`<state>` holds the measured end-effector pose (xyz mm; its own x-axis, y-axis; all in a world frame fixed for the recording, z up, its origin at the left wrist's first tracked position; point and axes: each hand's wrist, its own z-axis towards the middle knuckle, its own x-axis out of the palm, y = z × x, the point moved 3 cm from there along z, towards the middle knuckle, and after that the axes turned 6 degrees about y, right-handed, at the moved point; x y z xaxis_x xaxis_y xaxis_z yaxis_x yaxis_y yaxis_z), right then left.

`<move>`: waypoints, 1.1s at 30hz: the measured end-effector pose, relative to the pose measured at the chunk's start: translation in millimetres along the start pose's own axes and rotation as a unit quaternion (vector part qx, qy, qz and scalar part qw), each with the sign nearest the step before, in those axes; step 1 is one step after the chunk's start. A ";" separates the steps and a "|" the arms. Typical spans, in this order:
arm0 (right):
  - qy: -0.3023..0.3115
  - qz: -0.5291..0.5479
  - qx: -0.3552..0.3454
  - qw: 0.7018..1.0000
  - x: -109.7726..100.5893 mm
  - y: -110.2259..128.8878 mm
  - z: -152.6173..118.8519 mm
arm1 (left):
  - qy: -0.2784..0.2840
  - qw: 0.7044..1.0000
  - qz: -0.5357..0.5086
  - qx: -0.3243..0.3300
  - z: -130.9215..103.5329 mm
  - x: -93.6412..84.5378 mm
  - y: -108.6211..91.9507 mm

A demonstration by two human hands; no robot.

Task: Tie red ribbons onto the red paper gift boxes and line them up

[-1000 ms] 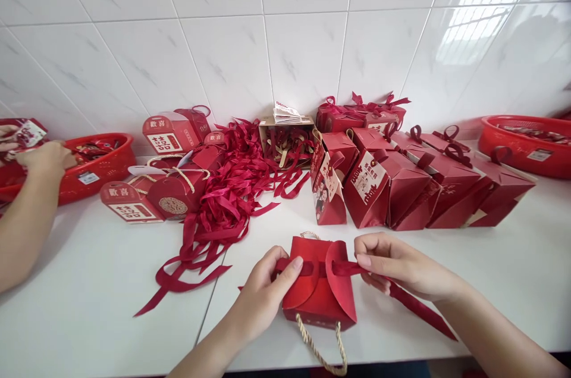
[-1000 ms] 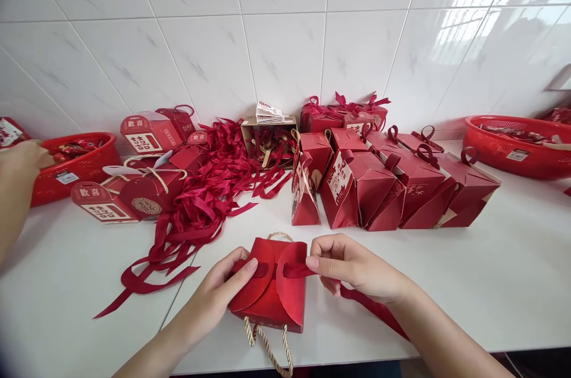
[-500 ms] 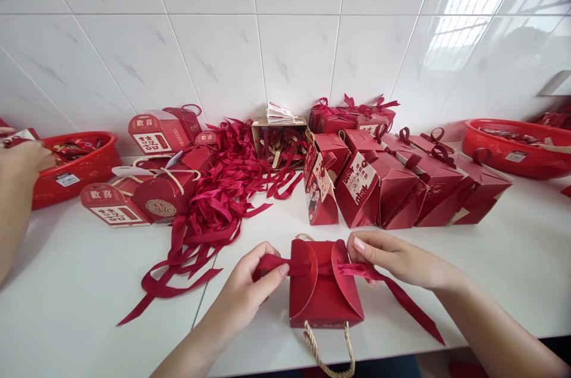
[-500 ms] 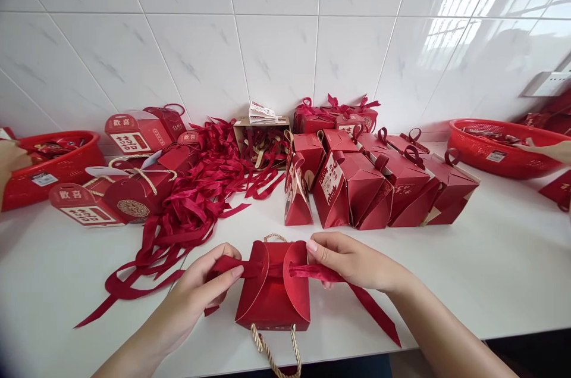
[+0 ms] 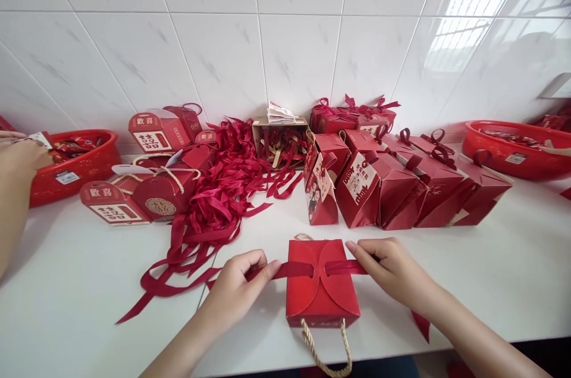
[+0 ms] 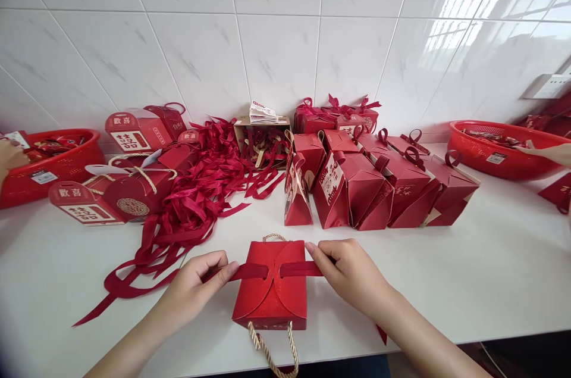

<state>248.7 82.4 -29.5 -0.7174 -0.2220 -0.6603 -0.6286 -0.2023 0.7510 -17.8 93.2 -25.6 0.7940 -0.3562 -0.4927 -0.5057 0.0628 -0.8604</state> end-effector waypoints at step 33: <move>-0.223 0.604 0.063 0.763 52.1 -22.0 -31.4 | -0.137 0.770 -0.618 -0.080 -19.1 28.3 -3.2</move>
<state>234.6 45.3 -80.7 -0.8093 0.1774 0.5599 0.5678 -0.0077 0.8231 -0.1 65.1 -34.3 0.7333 0.1587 0.6612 0.6748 -0.2897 -0.6788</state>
